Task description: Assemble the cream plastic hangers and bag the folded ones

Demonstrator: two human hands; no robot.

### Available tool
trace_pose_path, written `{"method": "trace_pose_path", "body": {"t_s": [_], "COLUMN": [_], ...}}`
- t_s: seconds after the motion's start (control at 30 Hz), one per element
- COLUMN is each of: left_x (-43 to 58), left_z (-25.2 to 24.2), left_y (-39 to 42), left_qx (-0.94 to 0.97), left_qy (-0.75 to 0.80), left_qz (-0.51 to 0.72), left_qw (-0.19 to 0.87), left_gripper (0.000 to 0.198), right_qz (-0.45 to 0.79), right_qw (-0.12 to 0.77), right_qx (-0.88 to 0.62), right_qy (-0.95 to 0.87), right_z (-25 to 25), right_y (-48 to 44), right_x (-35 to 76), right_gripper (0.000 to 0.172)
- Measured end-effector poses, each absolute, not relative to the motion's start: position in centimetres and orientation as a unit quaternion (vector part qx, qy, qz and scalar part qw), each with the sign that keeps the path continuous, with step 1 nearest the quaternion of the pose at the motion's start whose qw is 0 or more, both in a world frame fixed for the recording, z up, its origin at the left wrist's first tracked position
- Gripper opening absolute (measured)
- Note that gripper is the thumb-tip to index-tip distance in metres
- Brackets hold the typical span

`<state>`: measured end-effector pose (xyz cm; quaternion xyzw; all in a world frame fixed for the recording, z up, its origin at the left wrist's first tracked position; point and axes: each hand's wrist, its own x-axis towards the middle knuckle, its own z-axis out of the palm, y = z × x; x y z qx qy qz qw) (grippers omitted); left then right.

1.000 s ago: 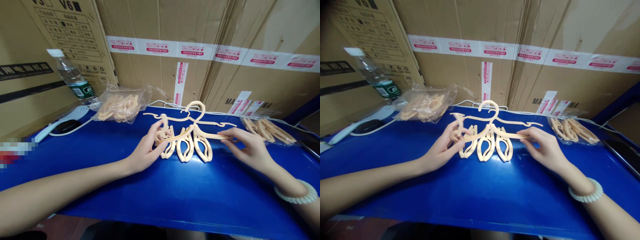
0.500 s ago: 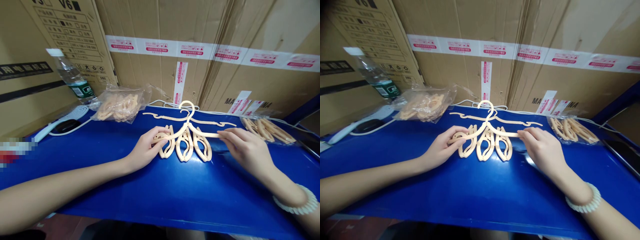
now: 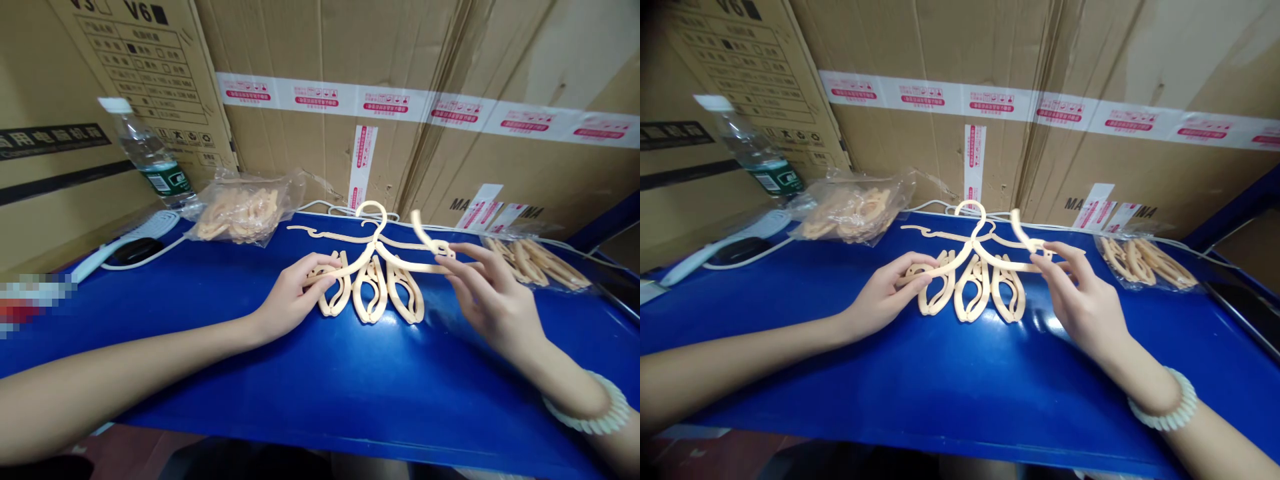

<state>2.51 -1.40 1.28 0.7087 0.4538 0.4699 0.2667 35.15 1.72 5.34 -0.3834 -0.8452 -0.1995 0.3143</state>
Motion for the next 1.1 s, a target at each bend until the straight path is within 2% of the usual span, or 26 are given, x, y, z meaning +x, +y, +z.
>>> {"method": "trace_pose_path", "body": {"t_s": [0.17, 0.23, 0.33, 0.43, 0.5, 0.73, 0.83, 0.97, 1.1], "left_x": [2.7, 2.7, 2.7, 2.9, 3.1, 3.7, 3.7, 3.7, 3.7], "left_z": [1.3, 1.3, 1.3, 1.4, 1.5, 1.6, 1.6, 1.4, 1.2], "left_y": [-1.4, -1.4, -1.3, -1.1, -1.1, -1.6, -1.6, -1.6, -1.6], "left_qx": [0.700, 0.689, 0.648, 0.599, 0.578, 0.584, 0.592, 0.600, 0.610], "left_qy": [0.450, 0.454, 0.452, 0.424, 0.404, 0.386, 0.377, 0.376, 0.366], "left_qz": [0.482, 0.490, 0.523, 0.561, 0.570, 0.534, 0.525, 0.515, 0.511], "left_qw": [0.275, 0.282, 0.320, 0.383, 0.421, 0.474, 0.482, 0.483, 0.483], "left_gripper": [0.018, 0.018, 0.025, 0.037, 0.039, 0.026, 0.026, 0.025, 0.024], "right_qz": [0.054, 0.122, 0.171, 0.190, 0.215, 0.437, 0.458, 0.416, 0.363], "right_qw": [0.398, 0.402, 0.413, 0.432, 0.434, 0.489, 0.476, 0.385, 0.314], "right_qx": [-0.415, -0.420, -0.423, -0.423, -0.419, -0.385, -0.358, -0.353, -0.322], "right_qy": [-0.816, -0.805, -0.788, -0.774, -0.768, -0.649, -0.660, -0.745, -0.816], "right_z": [5.3, 5.2, 5.3, 5.6, 5.7, 5.2, 5.1, 5.2, 5.3], "right_y": [2.0, 2.4, 3.0, 3.2, 3.0, 1.3, 0.7, -0.2, -0.8], "right_x": [35.0, 35.2, 35.6, 35.7, 35.5, 33.0, 32.1, 31.5, 31.4], "right_gripper": [0.039, 0.035, 0.025, 0.022, 0.021, 0.038, 0.026, 0.016, 0.023]}}
